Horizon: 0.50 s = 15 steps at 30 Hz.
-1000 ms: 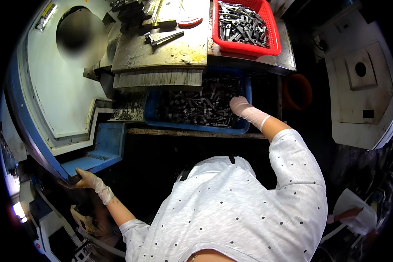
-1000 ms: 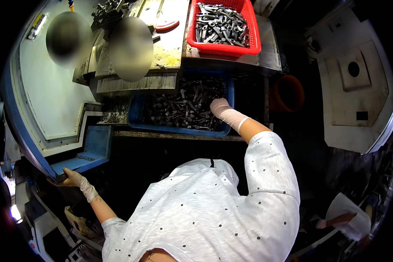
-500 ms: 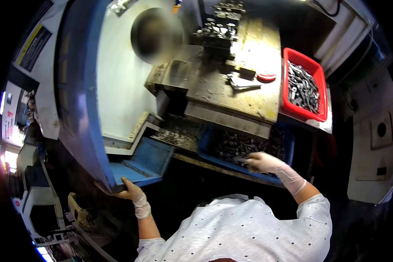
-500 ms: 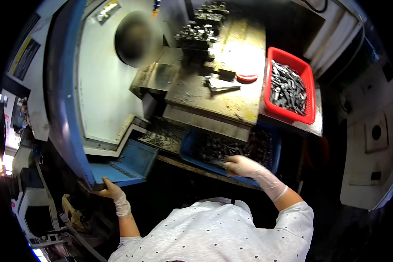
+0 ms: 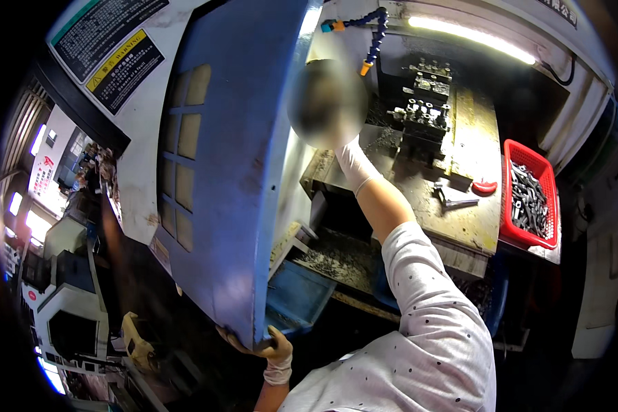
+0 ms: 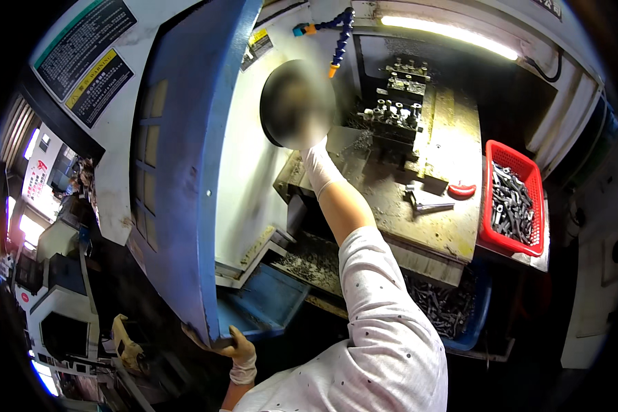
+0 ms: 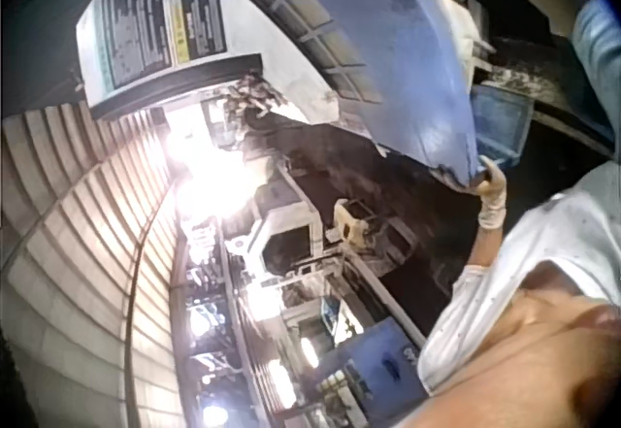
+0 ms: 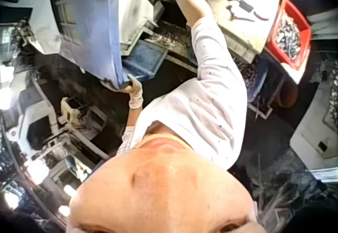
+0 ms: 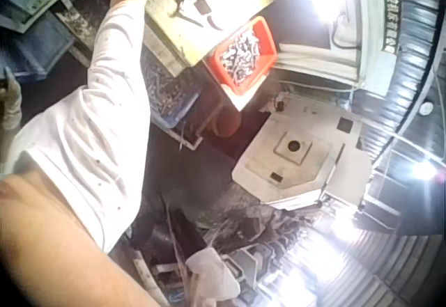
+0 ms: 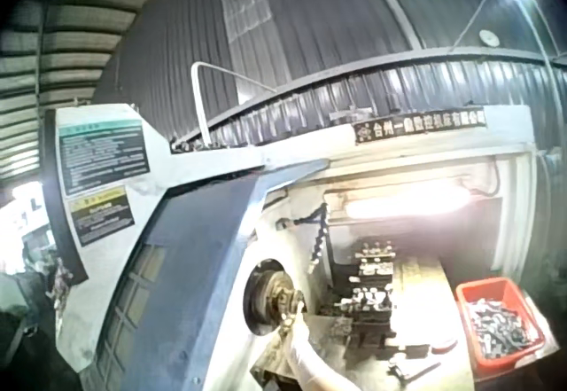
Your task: The person operates a CNC lathe in a workshop, repeatedly opening the machine door, loading small metal parts into the chuck, and closing the door to run the cycle. They handle parts one at a time, placing finished pieces into a red basket.
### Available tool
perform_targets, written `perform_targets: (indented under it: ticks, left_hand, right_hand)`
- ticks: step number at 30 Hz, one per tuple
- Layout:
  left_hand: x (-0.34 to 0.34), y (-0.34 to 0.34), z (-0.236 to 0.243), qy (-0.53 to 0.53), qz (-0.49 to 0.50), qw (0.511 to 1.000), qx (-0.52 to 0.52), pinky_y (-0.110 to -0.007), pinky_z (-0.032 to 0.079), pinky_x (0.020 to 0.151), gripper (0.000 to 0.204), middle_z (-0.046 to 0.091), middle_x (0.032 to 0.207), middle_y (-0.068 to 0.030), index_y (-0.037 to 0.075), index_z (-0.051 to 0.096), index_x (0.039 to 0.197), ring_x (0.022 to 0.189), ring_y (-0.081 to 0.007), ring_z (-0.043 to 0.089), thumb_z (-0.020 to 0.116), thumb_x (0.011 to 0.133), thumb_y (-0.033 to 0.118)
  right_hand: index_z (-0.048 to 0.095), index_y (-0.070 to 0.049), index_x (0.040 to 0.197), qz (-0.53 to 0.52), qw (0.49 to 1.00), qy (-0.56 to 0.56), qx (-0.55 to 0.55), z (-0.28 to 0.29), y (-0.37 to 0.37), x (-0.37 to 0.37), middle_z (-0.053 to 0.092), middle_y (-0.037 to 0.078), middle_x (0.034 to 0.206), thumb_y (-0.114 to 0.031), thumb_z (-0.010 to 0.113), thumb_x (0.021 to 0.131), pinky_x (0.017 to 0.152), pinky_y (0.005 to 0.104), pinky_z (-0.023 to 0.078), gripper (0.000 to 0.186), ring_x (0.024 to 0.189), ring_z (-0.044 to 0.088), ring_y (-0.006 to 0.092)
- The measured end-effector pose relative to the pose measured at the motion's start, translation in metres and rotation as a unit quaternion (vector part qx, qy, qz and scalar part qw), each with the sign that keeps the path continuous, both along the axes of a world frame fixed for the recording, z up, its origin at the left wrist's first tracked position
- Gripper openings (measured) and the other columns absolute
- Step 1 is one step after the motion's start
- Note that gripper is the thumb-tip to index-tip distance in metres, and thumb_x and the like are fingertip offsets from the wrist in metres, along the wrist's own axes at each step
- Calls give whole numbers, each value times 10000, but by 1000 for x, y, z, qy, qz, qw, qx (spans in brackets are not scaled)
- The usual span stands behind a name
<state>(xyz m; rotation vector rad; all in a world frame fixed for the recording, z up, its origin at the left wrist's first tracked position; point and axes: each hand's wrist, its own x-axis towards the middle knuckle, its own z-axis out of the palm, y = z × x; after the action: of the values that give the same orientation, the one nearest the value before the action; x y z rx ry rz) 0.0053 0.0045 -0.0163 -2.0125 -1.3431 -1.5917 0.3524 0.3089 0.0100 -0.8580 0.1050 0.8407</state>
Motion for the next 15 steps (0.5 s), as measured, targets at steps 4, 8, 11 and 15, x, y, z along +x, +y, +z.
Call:
perform_targets:
  ticks: [4, 8, 11, 15]
  left_hand:
    - [-41, -5, -70, -35, 15, 998, -43, -580, 149, 926, 693, 147, 1279, -209, 19, 80, 1261, 1175, -452, 169, 479, 699, 89]
    - [-59, -9, -94, -40, 3, 998, -50, -574, 159, 923, 702, 140, 1275, -224, 11, 65, 1255, 1173, -453, 172, 487, 702, 102]
    - [-71, -8, -113, -56, -8, 997, -50, -570, 162, 922, 707, 139, 1272, -239, 10, 55, 1252, 1175, -452, 171, 492, 704, 101]
    - [-58, -7, -95, -48, -10, 997, -54, -568, 166, 920, 707, 121, 1273, -261, 13, 52, 1252, 1174, -452, 178, 501, 713, 97]
  right_hand:
    - [554, -35, 733, -26, 990, -124, -65, 3, 16, -1, 525, 40, 607, -229, 516, 769, 520, 270, 427, 201, 541, 503, 154]
    - [557, -25, 752, -27, 953, -265, -145, 11, 16, -2, 537, 48, 632, -229, 523, 764, 546, 271, 435, 207, 567, 516, 162]
    - [558, -17, 766, -10, 901, -375, -217, 16, 2, 1, 546, 54, 650, -229, 528, 760, 565, 272, 442, 214, 587, 525, 167]
    - [561, -7, 785, 44, 843, -496, -203, 6, -30, 20, 558, 63, 674, -229, 534, 754, 590, 274, 450, 226, 613, 538, 175]
